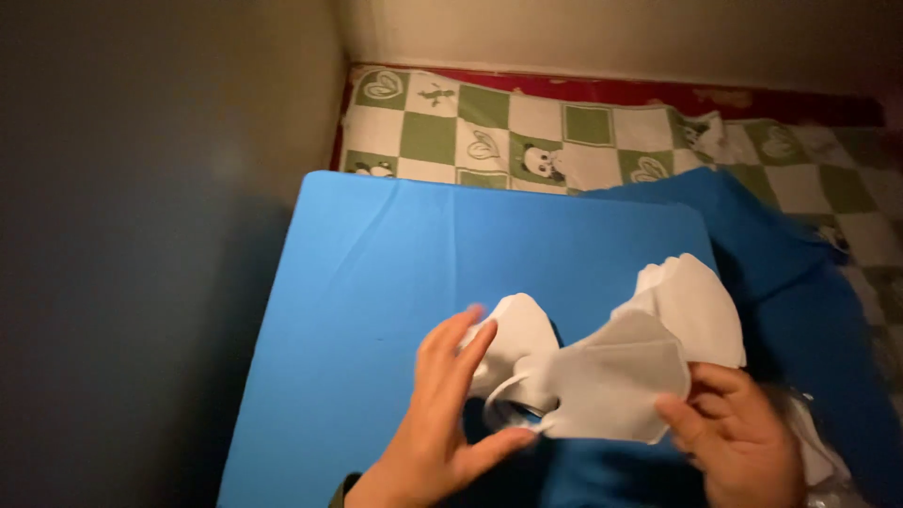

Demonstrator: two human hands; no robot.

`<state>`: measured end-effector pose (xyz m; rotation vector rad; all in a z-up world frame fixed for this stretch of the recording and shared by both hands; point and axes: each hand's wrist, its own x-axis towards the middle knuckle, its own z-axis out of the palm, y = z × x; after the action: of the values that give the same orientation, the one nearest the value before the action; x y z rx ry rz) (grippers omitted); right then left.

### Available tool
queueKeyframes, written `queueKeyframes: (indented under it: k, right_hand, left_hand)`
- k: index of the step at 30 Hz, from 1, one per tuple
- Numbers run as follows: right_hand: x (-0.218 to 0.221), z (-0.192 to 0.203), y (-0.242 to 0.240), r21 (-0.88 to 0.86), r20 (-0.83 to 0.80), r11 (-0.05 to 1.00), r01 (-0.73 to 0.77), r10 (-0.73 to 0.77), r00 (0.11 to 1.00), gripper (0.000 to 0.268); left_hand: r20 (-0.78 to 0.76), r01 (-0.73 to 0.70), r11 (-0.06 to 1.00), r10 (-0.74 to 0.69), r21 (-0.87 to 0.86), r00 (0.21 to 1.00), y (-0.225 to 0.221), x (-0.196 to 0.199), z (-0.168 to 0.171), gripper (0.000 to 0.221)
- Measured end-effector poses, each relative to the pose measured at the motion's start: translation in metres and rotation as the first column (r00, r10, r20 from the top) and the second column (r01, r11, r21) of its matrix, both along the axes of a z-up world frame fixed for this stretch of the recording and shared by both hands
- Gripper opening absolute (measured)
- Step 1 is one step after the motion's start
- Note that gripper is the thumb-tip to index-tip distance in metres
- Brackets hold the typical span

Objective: The person is organizing a large quantity of white fabric masks by picking them up one by one, inspecting them, and then either stacking them neatly or placing them into a plastic sleeve.

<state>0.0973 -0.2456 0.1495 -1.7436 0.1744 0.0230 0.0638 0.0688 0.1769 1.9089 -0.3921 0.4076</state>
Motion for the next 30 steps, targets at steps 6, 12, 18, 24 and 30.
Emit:
queueKeyframes:
  k: [6, 12, 18, 24, 30]
  right_hand:
    - [0.009, -0.014, 0.060, 0.238, -0.003, 0.958, -0.157, 0.163, 0.987, 0.067]
    - [0.009, -0.045, 0.089, -0.196, 0.189, 0.959, -0.203, 0.240, 0.952, 0.064]
    - [0.011, -0.064, 0.096, -0.469, 0.278, 0.876, -0.110, 0.265, 0.923, 0.056]
    - [0.016, -0.069, 0.100, -0.551, 0.317, 0.830, -0.084, 0.302, 0.899, 0.047]
    - [0.014, -0.063, 0.096, -0.502, 0.315, 0.862, -0.072, 0.260, 0.913, 0.050]
  left_hand:
    - [-0.439, -0.160, 0.950, 0.027, -0.270, 0.898, 0.022, 0.017, -0.007, 0.026]
    - [-0.438, -0.270, 0.950, 0.179, -0.155, 0.881, 0.032, 0.026, -0.027, 0.019]
    - [-0.315, -0.293, 0.956, 0.285, 0.023, 0.905, 0.032, 0.031, -0.052, 0.018]
    - [-0.345, -0.279, 0.956, 0.292, 0.089, 0.892, 0.035, 0.033, -0.069, 0.018]
    - [-0.467, -0.093, 0.985, 0.151, 0.144, 0.871, 0.051, 0.040, -0.046, 0.055]
